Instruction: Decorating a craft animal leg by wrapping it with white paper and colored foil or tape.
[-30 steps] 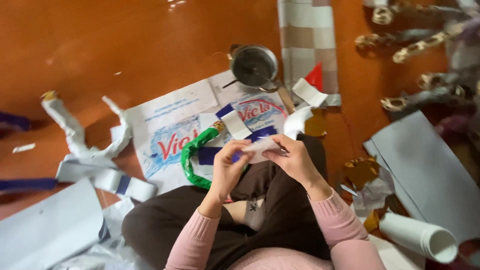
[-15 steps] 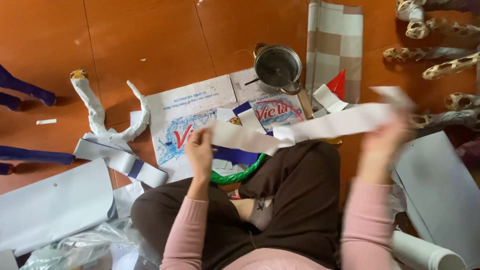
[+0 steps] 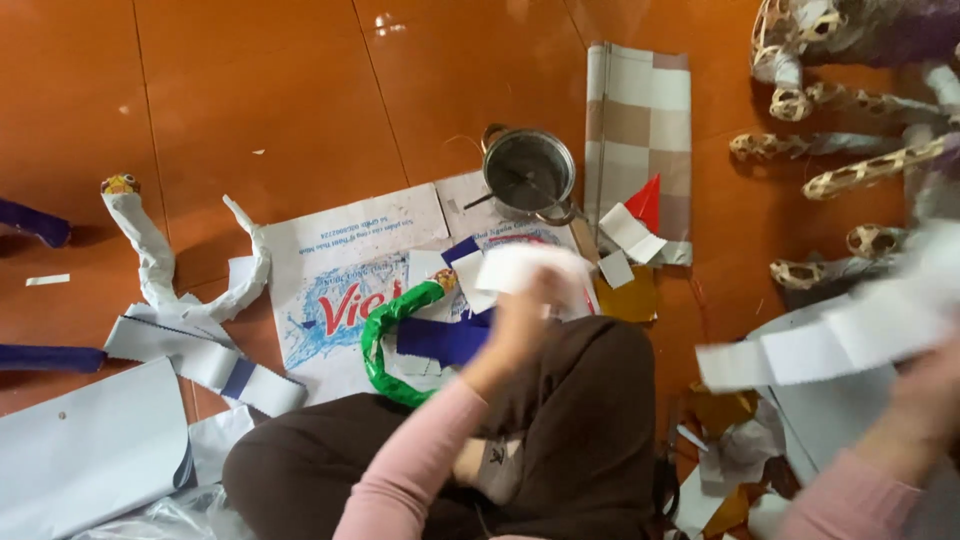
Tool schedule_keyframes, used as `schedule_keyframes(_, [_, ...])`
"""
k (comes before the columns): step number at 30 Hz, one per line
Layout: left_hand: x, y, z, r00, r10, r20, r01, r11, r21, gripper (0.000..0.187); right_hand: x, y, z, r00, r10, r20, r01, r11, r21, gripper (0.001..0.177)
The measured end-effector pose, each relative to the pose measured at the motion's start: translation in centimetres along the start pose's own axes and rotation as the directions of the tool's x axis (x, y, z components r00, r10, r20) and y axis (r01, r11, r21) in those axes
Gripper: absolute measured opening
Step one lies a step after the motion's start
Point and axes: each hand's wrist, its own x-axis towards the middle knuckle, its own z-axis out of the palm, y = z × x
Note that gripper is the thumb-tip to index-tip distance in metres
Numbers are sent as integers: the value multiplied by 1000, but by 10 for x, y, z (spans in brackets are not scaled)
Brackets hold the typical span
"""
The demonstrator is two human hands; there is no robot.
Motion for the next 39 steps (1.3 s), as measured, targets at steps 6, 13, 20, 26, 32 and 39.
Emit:
schedule_keyframes(6, [-13, -42, 1, 708, 177, 684, -583, 692, 425, 63, -25, -108, 236, 925, -24, 379, 242, 806, -540, 27])
schedule_keyframes(13, [33, -45, -100, 990, 140, 2, -135, 958, -253, 44, -70, -59, 422, 733, 117, 670, -69, 993, -98, 35])
schedule_keyframes(20, [52, -55, -173, 934, 14, -357, -193, 861, -471, 30, -44, -40, 508, 803, 173, 570, -40, 971, -237, 32])
schedule_keyframes(26, [49, -64, -207, 909, 82, -409, -274, 858, -435, 19, -5, -4, 511, 800, 460, 386, -374, 884, -279, 51])
schedule_keyframes(32, [24, -23, -202, 950, 176, -257, -289, 806, -517, 22, -5, 5, 421, 838, 326, 438, 15, 788, -615, 27])
schedule_keyframes(39, [45, -51, -195, 922, 382, 54, -190, 571, -799, 46, -25, 23, 390, 707, 440, 554, -333, 898, -289, 41])
